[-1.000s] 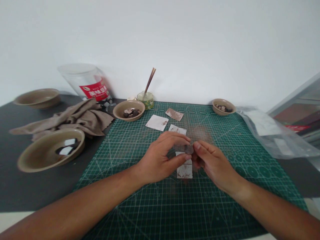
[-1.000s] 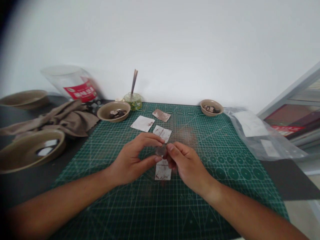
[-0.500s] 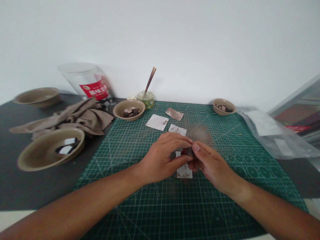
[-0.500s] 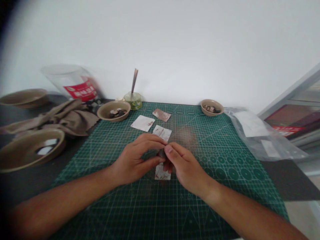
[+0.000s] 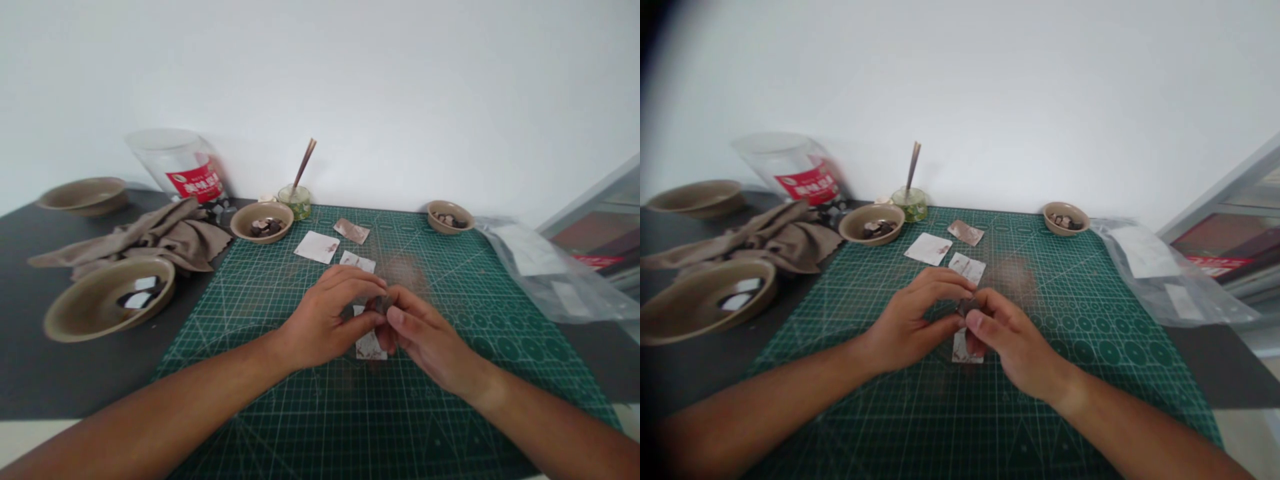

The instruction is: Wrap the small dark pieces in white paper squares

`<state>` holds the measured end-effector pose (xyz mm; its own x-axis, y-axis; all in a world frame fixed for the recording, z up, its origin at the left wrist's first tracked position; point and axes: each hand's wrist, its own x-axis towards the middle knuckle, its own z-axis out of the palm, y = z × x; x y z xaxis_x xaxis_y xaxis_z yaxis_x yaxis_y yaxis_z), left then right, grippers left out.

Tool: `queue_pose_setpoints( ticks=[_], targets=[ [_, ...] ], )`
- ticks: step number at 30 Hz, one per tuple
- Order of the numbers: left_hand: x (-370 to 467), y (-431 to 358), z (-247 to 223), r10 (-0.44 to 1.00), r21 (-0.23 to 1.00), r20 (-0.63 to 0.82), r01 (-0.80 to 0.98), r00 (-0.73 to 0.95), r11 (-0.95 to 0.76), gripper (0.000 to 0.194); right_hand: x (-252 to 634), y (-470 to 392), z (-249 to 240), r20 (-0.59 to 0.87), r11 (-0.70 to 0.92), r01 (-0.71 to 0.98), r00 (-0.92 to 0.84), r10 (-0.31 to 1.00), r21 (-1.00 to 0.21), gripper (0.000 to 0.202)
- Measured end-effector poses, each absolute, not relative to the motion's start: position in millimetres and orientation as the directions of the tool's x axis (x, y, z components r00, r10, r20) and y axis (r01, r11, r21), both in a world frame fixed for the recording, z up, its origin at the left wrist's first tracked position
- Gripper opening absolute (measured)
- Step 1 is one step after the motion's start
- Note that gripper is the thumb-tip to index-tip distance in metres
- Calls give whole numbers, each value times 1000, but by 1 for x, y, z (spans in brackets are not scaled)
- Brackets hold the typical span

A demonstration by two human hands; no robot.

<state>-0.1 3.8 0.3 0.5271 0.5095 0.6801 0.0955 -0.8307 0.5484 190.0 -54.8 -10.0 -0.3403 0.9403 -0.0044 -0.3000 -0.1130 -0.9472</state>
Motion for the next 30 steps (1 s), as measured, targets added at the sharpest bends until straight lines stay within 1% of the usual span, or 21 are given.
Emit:
queue_pose_setpoints(
  ticks=[3,7,9,11,13,15,17,19,21,23,27,30],
  targets=[
    [-1,3,2,513,561,679,80,525,-824,23,190,-55,-8,-19,-140,-336,-339,940,-931,27],
    [-3,2,2,531,597,668,51,522,-801,24,190,-54,-6,-58,-187,-350,-346,936,-918,26],
    [-4,2,1,550,638,644,23,532,-769,27,190,-54,-6,-63,-203,-368,-358,932,-907,26],
    [-4,1,0,584,705,606,-26,541,-708,25,189,-55,-6,-60,-214,-379,-379,923,-900,26],
    [-3,0,-2,637,799,551,-119,540,-590,22,189,-55,-6,-61,-229,-385,-403,913,-894,25],
    [-1,-2,-4,683,884,467,-271,561,-382,18,189,-54,-5,-64,-245,-391,-422,904,-887,26],
    [2,-4,-4,682,902,379,-414,626,-121,12,189,-54,-4,-69,-259,-394,-436,897,-882,28],
    [4,-6,-2,662,888,339,-460,668,10,7,190,-52,-4,-73,-270,-392,-449,890,-879,27],
    [4,-5,0,671,901,321,-434,668,1,6,191,-51,-4,-73,-277,-391,-462,884,-877,26],
    [2,-4,1,712,932,304,-353,633,-84,11,192,-50,-5,-73,-277,-386,-465,882,-880,26],
    [-2,2,2,837,958,279,-73,470,-278,22,194,-49,-4,-61,-245,-365,-448,892,-898,26],
    [-5,5,3,865,934,294,71,407,-350,38,194,-50,-4,-52,-212,-342,-422,905,-915,27]
  ],
)
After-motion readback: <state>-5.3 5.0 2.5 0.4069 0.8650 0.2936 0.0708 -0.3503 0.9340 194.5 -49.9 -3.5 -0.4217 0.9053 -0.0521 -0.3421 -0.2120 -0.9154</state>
